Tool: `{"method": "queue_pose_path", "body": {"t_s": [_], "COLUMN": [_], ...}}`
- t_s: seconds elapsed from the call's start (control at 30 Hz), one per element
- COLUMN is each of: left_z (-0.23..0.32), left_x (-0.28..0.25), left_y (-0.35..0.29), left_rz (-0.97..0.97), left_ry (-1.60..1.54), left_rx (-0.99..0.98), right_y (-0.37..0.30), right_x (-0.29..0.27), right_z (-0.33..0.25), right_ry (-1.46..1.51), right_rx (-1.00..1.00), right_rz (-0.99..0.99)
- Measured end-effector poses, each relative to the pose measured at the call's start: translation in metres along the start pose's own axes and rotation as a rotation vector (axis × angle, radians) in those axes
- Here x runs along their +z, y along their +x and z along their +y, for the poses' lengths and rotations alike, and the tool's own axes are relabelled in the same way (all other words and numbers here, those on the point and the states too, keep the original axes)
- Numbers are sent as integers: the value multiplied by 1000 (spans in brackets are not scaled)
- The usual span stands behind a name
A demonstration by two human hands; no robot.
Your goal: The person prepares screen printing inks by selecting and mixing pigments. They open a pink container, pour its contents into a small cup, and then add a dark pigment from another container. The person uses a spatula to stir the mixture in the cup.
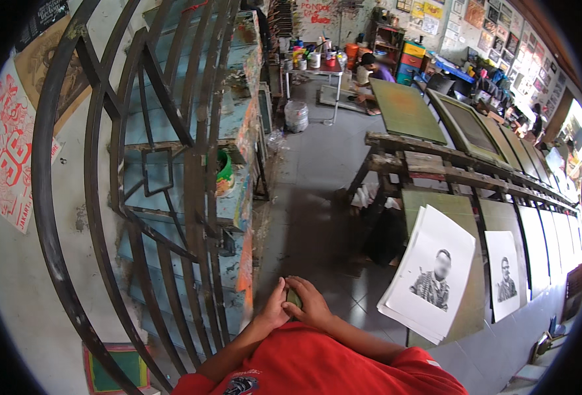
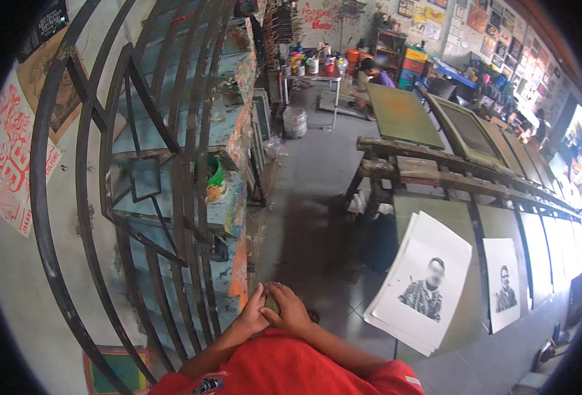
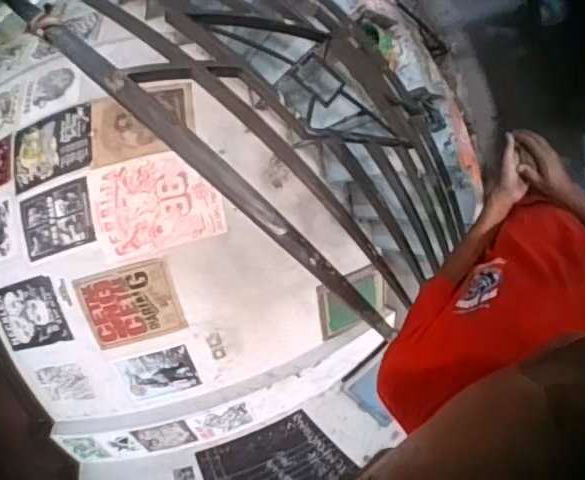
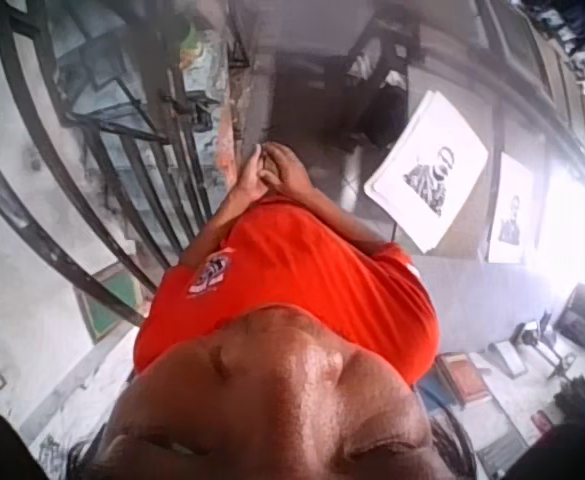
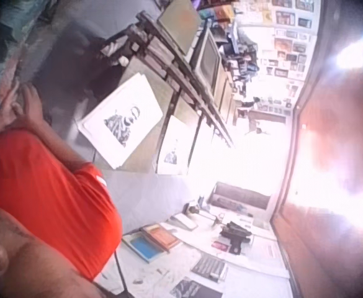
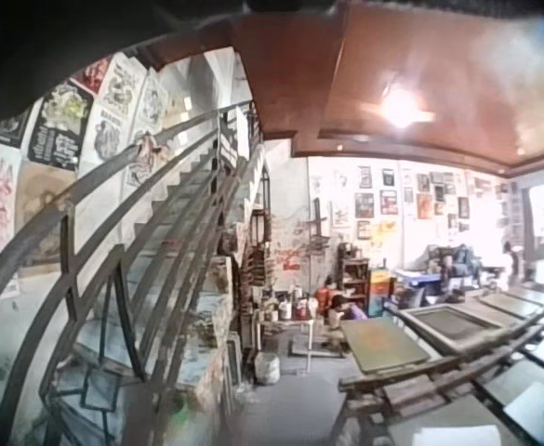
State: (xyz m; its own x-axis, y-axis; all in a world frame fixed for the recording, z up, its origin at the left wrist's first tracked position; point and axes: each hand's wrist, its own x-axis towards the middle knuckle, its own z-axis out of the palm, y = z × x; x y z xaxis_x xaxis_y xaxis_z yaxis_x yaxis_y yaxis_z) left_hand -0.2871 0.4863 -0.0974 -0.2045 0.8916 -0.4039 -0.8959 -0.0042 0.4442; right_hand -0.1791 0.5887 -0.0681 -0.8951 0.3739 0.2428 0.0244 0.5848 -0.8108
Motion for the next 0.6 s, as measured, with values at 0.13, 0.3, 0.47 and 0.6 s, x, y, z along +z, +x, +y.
{"method": "queue_pose_path", "body": {"t_s": [0.13, 0.3, 0.47, 0.6], "left_z": [64, 126, 182, 233], "left_x": [-9, -15, 22, 57], "left_y": [41, 130, 224, 291], "left_rz": [191, 207, 23, -54], "left_ry": [73, 307, 891, 1251], "left_rx": [69, 206, 229, 278], "right_y": [56, 148, 260, 336], "right_x": [12, 16, -24, -70], "right_z": [13, 77, 156, 189], "right_ry": [40, 336, 629, 708], "right_rx": [-157, 110, 416, 507], "right_rz": [55, 74, 305, 419]}}
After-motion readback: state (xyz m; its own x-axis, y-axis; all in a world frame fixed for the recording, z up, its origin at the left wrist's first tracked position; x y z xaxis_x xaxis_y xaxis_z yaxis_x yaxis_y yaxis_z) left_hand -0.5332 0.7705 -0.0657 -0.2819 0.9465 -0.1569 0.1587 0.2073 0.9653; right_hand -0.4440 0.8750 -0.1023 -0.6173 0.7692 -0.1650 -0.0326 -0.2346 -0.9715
